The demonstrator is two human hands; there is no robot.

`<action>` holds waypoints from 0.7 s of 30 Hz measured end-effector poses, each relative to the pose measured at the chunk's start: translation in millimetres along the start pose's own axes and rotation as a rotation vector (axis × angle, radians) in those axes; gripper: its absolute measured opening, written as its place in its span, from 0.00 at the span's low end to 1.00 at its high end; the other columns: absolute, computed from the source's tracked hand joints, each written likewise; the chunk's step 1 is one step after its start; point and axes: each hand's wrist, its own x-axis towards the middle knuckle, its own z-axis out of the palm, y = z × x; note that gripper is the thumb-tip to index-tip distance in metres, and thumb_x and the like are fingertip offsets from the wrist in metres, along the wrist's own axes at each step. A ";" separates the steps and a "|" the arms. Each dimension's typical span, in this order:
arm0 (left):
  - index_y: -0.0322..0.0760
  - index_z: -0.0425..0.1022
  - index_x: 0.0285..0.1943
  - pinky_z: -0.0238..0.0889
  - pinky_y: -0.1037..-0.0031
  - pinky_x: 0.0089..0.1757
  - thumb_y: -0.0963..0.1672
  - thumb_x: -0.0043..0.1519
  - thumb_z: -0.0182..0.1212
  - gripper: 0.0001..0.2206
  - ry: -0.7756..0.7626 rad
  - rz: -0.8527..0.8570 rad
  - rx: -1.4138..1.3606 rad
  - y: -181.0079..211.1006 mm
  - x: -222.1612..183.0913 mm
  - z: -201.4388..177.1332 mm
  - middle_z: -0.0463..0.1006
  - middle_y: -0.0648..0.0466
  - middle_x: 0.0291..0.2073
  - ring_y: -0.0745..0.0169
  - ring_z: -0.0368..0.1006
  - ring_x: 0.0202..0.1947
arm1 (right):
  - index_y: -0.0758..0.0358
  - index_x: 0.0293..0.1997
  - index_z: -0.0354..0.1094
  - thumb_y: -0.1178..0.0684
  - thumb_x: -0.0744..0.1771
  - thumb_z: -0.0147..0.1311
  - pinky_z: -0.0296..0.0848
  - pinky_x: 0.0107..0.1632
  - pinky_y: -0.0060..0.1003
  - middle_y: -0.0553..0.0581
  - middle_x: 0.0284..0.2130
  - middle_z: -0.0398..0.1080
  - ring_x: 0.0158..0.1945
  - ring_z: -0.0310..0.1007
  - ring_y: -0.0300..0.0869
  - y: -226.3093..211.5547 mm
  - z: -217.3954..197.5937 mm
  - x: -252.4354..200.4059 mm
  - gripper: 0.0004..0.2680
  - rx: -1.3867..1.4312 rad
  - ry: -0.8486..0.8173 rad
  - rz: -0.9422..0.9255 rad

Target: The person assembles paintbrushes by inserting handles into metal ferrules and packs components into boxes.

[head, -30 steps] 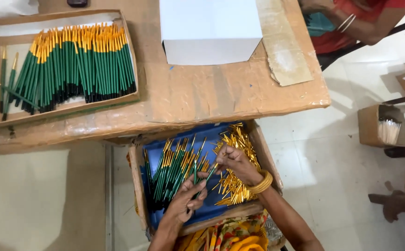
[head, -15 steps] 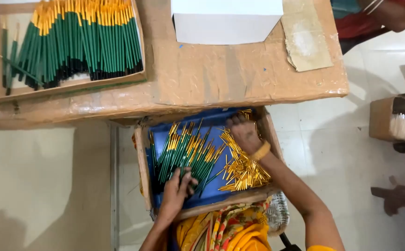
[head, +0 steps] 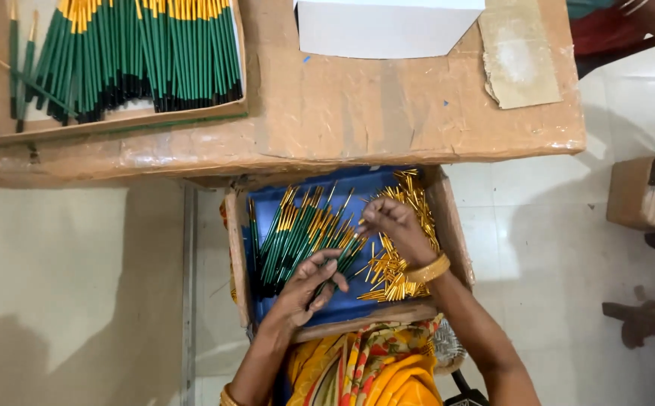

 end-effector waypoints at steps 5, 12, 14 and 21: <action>0.31 0.69 0.61 0.42 0.86 0.15 0.44 0.71 0.54 0.13 -0.073 -0.055 -0.135 4.3 -2.0 7.5 0.78 0.46 0.26 0.79 0.50 0.09 | 0.62 0.44 0.66 0.55 0.71 0.50 0.80 0.39 0.33 0.59 0.38 0.77 0.43 0.82 0.45 -44.4 29.7 -13.9 0.04 0.337 -0.079 0.192; 0.32 0.69 0.57 0.40 0.85 0.15 0.42 0.72 0.55 0.08 -0.111 -0.058 -0.211 -7.3 0.4 -2.3 0.65 0.59 0.20 0.80 0.48 0.10 | 0.64 0.43 0.67 0.55 0.71 0.53 0.80 0.42 0.35 0.61 0.38 0.78 0.42 0.81 0.44 -31.4 18.0 -15.0 0.04 0.175 -0.208 0.060; 0.33 0.70 0.56 0.40 0.83 0.14 0.43 0.70 0.56 0.09 0.022 -0.043 -0.001 -6.9 -1.5 2.3 0.65 0.59 0.18 0.79 0.48 0.10 | 0.65 0.43 0.67 0.55 0.73 0.54 0.79 0.44 0.35 0.59 0.37 0.75 0.41 0.79 0.42 -11.4 17.9 -19.1 0.05 0.113 -0.198 0.009; 0.38 0.73 0.60 0.60 0.70 0.22 0.47 0.68 0.53 0.15 0.341 0.092 1.017 10.3 -20.0 9.0 0.76 0.50 0.19 0.64 0.67 0.15 | 0.66 0.44 0.68 0.49 0.71 0.51 0.76 0.38 0.30 0.56 0.32 0.78 0.37 0.82 0.39 -20.7 37.5 -20.4 0.09 -0.029 -0.134 0.289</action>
